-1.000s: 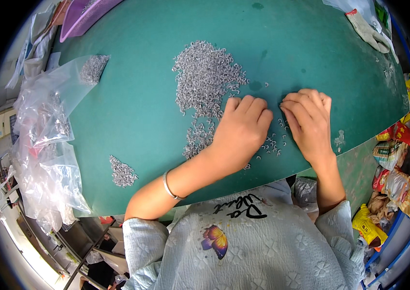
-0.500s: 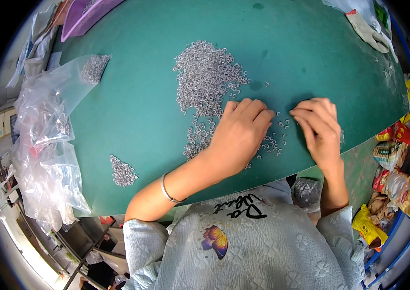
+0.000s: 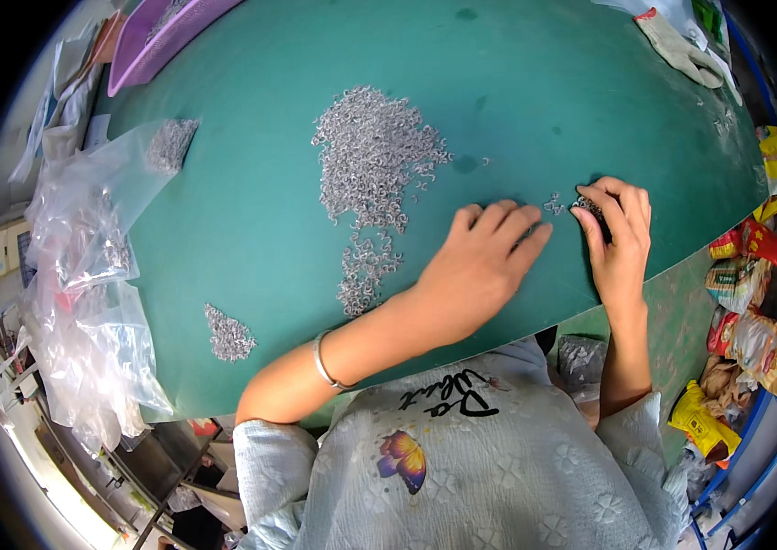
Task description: The person sorts small silver metal rings on a green table, picking them up one by one and placing them into separate piles. The hands repeatedly gather, separate, and reposition the rings across the surface.
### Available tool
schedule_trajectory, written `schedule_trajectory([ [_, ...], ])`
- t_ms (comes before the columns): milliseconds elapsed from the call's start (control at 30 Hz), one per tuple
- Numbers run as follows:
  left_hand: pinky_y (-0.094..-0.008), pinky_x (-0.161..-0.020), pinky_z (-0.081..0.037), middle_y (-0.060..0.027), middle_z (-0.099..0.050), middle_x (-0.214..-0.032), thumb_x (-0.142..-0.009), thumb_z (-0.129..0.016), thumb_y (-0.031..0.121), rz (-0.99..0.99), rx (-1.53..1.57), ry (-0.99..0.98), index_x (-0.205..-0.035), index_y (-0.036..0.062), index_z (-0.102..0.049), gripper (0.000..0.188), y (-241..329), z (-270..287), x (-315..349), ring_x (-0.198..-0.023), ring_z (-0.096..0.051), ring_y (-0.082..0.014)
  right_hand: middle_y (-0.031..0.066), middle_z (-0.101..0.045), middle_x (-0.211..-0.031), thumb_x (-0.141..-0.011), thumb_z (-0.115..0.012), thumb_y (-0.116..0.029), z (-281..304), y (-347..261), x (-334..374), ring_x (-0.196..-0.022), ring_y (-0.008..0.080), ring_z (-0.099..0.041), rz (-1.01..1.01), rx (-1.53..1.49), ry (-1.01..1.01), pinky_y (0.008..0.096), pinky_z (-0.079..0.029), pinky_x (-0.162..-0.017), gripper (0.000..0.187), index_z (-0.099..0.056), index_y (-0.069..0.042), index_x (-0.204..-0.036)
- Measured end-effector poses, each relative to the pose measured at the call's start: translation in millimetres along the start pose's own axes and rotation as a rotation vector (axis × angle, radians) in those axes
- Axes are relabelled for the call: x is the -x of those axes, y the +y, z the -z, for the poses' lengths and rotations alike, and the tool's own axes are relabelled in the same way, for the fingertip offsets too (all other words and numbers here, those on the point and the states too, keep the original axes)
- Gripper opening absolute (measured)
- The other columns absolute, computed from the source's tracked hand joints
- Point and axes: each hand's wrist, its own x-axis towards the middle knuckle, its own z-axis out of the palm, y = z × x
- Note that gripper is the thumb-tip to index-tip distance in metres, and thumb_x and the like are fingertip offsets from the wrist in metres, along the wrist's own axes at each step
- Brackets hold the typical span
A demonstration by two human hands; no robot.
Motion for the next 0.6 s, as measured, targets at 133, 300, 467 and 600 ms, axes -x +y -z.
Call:
schedule_trajectory([
  [133,-0.0416,-0.093,-0.042,-0.0143,-0.056,-0.119,-0.079,-0.064,0.001,-0.005,0.021,-0.089,-0.119,-0.0024,-0.06,0.04,6,-2,8,-0.112,-0.054,-0.0319,0.0069,-0.063,-0.103,-0.074,-0.078,-0.007,8,-6,4,-0.095,0.0258,-0.056,-0.001,-0.092,-0.017,0.0369,-0.041,-0.08,0.026,-0.07,-0.004,-0.099],
  [300,-0.0418,-0.091,-0.044,-0.0154,-0.056,-0.12,-0.079,-0.065,0.0,0.027,0.212,-0.013,-0.116,-0.0039,-0.061,0.038,1,-2,14,-0.111,-0.054,-0.033,0.004,-0.063,-0.101,-0.073,-0.079,-0.008,0,-16,0,-0.096,0.0248,-0.056,0.009,0.003,-0.063,0.0372,-0.038,-0.083,0.02,-0.07,-0.006,-0.091],
  [467,-0.0415,-0.085,-0.044,-0.0142,-0.058,-0.11,-0.08,-0.065,-0.002,0.132,0.002,0.077,-0.11,-0.0035,-0.063,0.03,4,-1,2,-0.1,-0.056,-0.0323,0.0027,-0.064,-0.097,-0.072,-0.079,-0.008,1,-15,2,-0.094,0.0236,-0.057,0.043,0.01,-0.001,0.0375,-0.037,-0.083,0.017,-0.068,-0.006,-0.085],
  [600,-0.0407,-0.081,-0.044,-0.013,-0.058,-0.108,-0.08,-0.066,-0.001,0.085,0.101,-0.04,-0.111,-0.0024,-0.063,0.031,5,-1,10,-0.095,-0.056,-0.0309,0.0023,-0.064,-0.093,-0.072,-0.079,-0.008,7,-16,7,-0.089,0.0224,-0.058,0.104,-0.02,-0.018,0.0379,-0.036,-0.082,0.017,-0.068,-0.007,-0.084],
])
